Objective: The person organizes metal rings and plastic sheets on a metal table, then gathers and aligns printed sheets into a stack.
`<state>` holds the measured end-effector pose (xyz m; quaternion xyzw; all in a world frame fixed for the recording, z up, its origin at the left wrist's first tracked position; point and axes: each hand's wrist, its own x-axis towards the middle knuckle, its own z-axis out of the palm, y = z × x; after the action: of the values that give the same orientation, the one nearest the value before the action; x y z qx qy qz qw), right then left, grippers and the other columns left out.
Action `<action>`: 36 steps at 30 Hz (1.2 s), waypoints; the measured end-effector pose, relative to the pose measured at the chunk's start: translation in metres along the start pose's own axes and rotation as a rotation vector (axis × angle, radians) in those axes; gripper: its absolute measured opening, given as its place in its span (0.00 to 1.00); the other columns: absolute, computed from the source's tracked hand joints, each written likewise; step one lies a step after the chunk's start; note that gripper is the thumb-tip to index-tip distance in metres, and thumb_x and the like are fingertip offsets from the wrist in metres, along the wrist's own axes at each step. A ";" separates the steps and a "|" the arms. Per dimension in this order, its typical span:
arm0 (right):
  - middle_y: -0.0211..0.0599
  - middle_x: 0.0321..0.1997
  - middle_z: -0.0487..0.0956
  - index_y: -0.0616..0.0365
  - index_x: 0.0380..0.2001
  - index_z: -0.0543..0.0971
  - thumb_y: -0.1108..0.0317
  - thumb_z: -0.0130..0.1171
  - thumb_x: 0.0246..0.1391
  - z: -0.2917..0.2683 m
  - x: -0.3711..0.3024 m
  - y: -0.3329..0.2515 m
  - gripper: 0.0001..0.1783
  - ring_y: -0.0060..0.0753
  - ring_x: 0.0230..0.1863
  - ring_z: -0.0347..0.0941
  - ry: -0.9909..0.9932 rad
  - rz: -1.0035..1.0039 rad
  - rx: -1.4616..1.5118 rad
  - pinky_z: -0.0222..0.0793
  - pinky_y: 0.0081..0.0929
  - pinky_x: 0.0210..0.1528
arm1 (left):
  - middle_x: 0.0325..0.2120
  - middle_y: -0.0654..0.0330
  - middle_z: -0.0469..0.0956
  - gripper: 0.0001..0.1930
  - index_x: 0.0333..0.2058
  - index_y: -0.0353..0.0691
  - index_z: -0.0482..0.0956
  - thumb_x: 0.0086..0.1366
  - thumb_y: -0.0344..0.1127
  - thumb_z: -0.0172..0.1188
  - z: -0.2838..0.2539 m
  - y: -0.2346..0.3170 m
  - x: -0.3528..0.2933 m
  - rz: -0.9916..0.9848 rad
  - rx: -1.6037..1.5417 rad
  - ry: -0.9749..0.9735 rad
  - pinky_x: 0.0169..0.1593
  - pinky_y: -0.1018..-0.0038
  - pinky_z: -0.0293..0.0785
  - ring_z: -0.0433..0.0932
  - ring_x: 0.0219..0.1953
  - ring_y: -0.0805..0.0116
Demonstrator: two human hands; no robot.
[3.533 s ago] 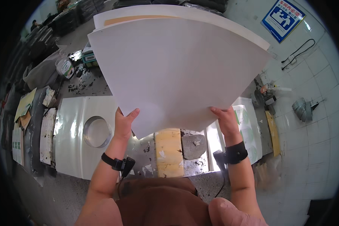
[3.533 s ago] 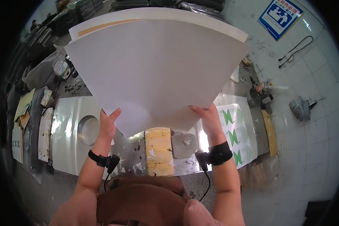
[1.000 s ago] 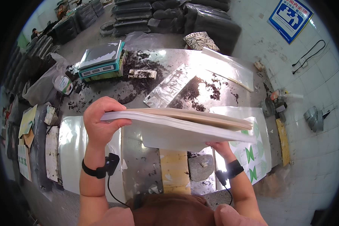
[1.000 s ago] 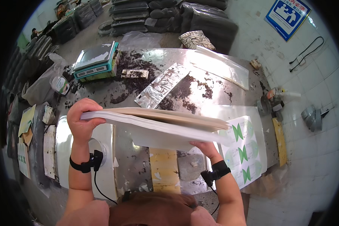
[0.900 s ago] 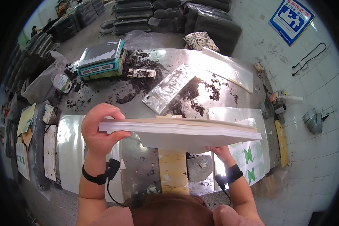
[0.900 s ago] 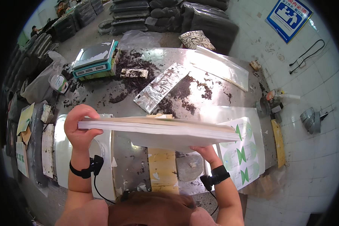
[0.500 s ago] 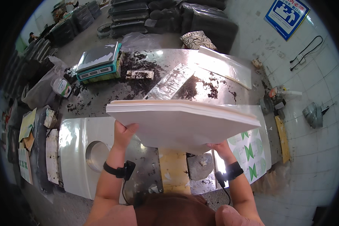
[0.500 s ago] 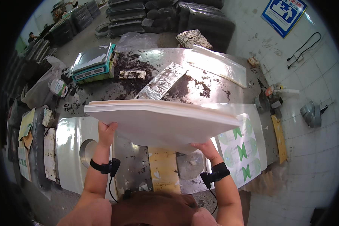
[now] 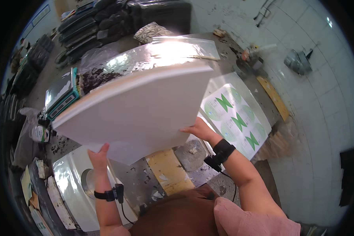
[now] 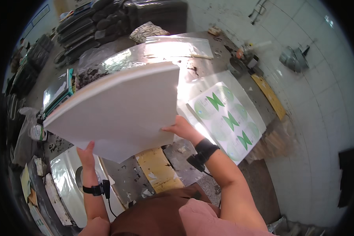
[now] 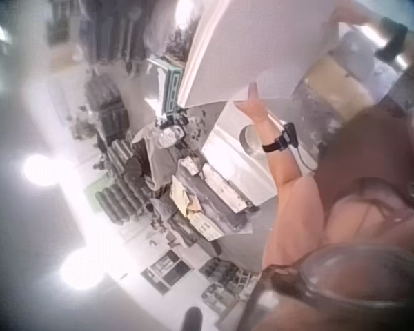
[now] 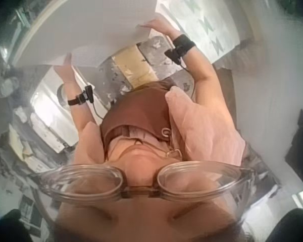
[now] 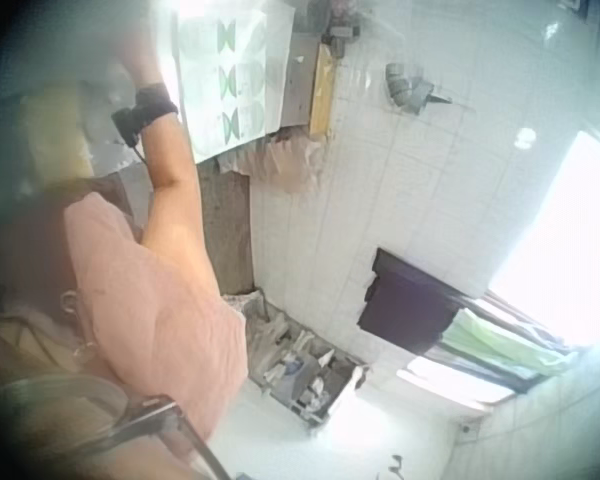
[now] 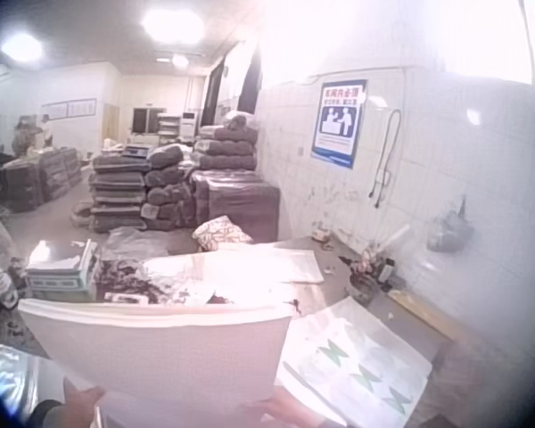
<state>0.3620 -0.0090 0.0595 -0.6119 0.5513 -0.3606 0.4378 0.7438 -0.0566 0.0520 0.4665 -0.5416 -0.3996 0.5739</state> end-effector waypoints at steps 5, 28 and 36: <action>0.39 0.37 0.78 0.63 0.43 0.75 0.67 0.62 0.46 -0.012 -0.022 -0.060 0.20 0.30 0.40 0.73 -0.115 0.024 0.123 0.67 0.27 0.45 | 0.43 0.50 0.72 0.22 0.49 0.27 0.65 0.57 0.27 0.59 -0.013 0.058 0.000 -0.161 -0.167 -0.022 0.49 0.70 0.71 0.74 0.43 0.63; 0.49 0.38 0.77 0.65 0.35 0.75 0.53 0.62 0.43 0.113 -0.042 0.178 0.24 0.50 0.44 0.72 -0.125 0.524 0.007 0.68 0.37 0.45 | 0.41 0.56 0.75 0.24 0.48 0.35 0.69 0.57 0.43 0.63 -0.053 -0.230 -0.103 -1.057 -0.002 -0.079 0.46 0.67 0.73 0.75 0.42 0.62; 0.50 0.38 0.76 0.64 0.34 0.74 0.56 0.60 0.44 0.113 -0.045 0.179 0.21 0.51 0.43 0.72 -0.113 0.520 0.107 0.68 0.41 0.44 | 0.47 0.55 0.70 0.29 0.54 0.36 0.60 0.59 0.43 0.61 -0.027 -0.207 -0.108 -1.048 0.139 0.066 0.49 0.62 0.71 0.72 0.47 0.59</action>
<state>0.3965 0.0496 -0.1458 -0.4450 0.6448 -0.2300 0.5773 0.7699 -0.0006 -0.1743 0.7239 -0.2425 -0.5811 0.2817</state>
